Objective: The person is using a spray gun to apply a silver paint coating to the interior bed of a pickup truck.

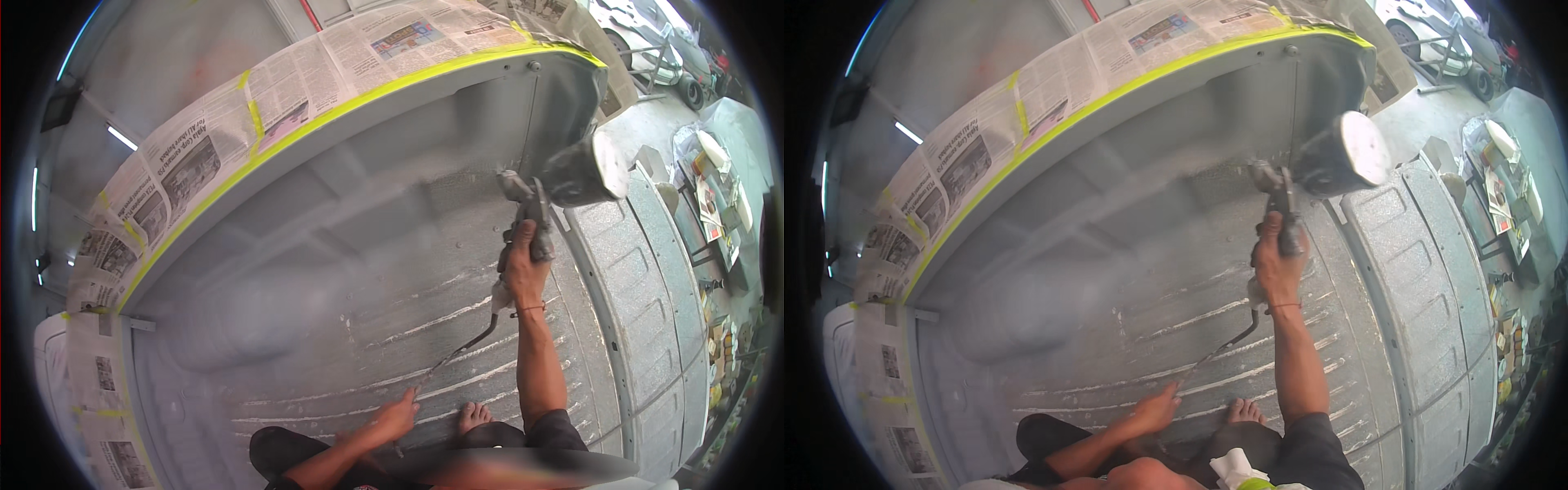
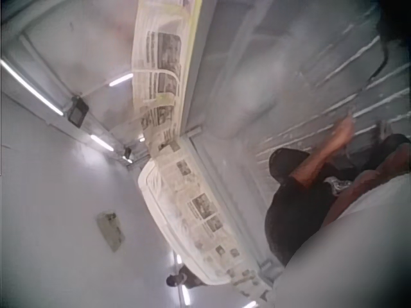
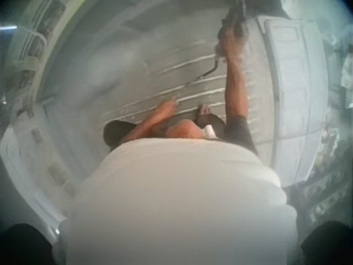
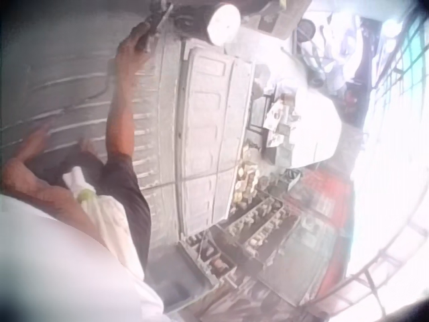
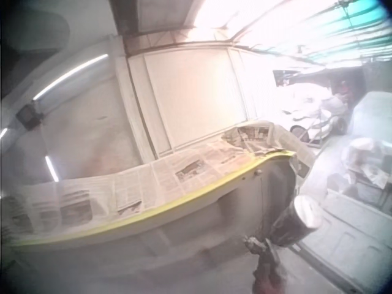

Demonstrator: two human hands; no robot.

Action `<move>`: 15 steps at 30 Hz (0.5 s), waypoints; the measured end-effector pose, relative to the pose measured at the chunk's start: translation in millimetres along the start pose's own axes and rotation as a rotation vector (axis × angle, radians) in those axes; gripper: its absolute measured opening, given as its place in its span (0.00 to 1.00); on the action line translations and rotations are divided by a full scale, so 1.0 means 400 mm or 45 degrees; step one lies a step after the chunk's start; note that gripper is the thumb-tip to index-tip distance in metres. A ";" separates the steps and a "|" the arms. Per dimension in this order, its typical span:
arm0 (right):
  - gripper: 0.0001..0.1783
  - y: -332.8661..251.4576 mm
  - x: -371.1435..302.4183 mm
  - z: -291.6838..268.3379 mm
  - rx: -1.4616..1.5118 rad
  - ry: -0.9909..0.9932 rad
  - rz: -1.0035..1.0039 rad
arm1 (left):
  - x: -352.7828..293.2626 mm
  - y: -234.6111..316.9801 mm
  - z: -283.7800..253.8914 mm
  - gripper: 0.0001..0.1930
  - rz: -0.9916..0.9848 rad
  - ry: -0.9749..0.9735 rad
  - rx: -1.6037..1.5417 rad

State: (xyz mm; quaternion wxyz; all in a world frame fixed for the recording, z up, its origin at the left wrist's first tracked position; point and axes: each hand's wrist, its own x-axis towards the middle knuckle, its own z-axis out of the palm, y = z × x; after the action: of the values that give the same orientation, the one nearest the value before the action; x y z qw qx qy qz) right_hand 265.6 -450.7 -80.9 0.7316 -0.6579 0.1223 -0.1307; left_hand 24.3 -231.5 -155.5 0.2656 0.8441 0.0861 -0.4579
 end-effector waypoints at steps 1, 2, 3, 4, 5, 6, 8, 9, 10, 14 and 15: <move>0.27 0.008 -0.008 0.021 -0.022 -0.141 -0.095 | -0.004 0.002 -0.002 0.26 0.002 -0.037 0.008; 0.27 0.038 -0.011 0.051 -0.071 -0.200 -0.169 | -0.009 0.000 -0.002 0.26 -0.010 -0.029 0.003; 0.27 0.040 -0.019 0.085 -0.125 -0.255 -0.245 | -0.011 0.001 0.000 0.25 -0.024 -0.024 0.004; 0.26 0.032 -0.033 0.105 -0.129 -0.355 -0.212 | -0.013 0.000 0.001 0.24 -0.037 -0.020 0.005; 0.25 0.003 -0.058 0.142 -0.121 -0.467 -0.173 | -0.015 -0.020 0.009 0.24 -0.058 -0.010 -0.005; 0.24 0.004 -0.073 0.173 -0.152 -0.538 -0.216 | -0.007 -0.039 0.022 0.24 -0.032 0.010 -0.006; 0.23 -0.001 -0.102 0.217 -0.193 -0.606 -0.259 | 0.000 -0.042 0.030 0.23 0.002 0.022 -0.009; 0.23 -0.010 -0.117 0.237 -0.236 -0.717 -0.336 | -0.005 -0.019 0.011 0.23 -0.005 -0.041 0.017; 0.22 -0.016 -0.129 0.256 -0.280 -0.827 -0.413 | -0.006 -0.005 0.002 0.23 -0.011 -0.105 0.045; 0.16 -0.024 -0.173 0.339 -0.264 -1.150 -0.575 | 0.011 -0.032 0.024 0.22 0.023 -0.082 0.029; 0.15 -0.036 -0.182 0.350 -0.213 -1.230 -0.577 | 0.011 -0.034 0.026 0.22 0.031 -0.060 0.026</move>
State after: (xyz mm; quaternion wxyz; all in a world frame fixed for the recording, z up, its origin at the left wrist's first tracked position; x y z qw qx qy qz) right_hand 246.2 -296.2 -51.5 0.6032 -0.7089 -0.3630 0.0425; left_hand 13.9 -225.9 -169.0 0.2646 0.8366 0.0650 -0.4752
